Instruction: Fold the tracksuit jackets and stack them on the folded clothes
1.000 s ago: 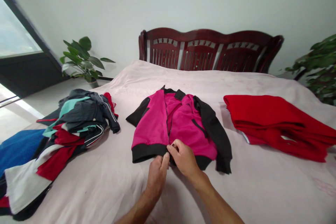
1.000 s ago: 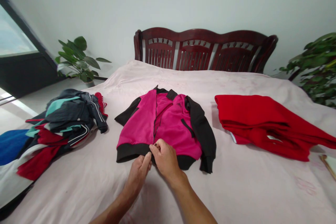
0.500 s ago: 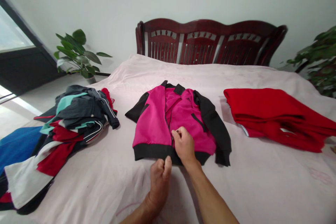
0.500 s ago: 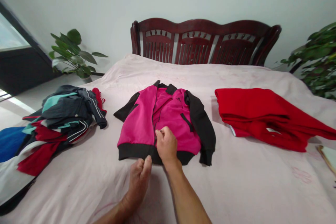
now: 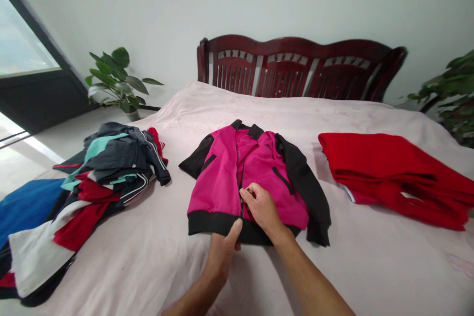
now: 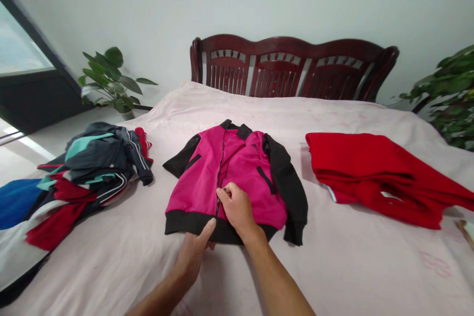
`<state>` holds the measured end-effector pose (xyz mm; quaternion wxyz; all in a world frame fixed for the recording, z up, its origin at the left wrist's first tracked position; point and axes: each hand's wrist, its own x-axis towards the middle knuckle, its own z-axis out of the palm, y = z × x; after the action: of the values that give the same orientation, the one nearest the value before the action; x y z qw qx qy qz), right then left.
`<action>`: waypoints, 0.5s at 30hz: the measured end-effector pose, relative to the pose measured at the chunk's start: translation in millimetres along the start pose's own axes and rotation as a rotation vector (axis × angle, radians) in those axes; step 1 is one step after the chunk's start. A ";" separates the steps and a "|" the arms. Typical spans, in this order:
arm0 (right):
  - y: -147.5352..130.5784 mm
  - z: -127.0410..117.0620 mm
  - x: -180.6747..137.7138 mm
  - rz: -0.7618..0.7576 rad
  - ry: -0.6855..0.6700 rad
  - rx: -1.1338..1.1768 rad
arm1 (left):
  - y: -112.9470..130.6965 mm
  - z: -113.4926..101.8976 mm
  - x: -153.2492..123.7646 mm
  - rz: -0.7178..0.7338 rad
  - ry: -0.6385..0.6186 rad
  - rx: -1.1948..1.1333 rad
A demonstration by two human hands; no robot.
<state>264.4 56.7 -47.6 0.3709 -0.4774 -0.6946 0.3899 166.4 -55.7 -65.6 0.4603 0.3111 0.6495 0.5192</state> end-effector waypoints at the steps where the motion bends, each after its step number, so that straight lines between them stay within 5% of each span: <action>1: 0.1 -0.2 -0.6 0.003 -0.008 0.002 | 1.6 1.7 -0.2 -0.011 0.029 -0.035; 8: -5.4 5.0 -0.8 -0.005 -0.008 -0.279 | 2.9 10.2 -7.6 -0.094 0.072 -0.190; 15: 13.9 -11.8 52.9 0.140 0.149 -0.394 | -5.7 10.5 -29.3 -0.010 -0.015 -0.318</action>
<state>265.8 112.7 -47.6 0.2925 -0.6151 -0.6934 0.2351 187.7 -79.0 -63.4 0.5112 0.2347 0.5572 0.6109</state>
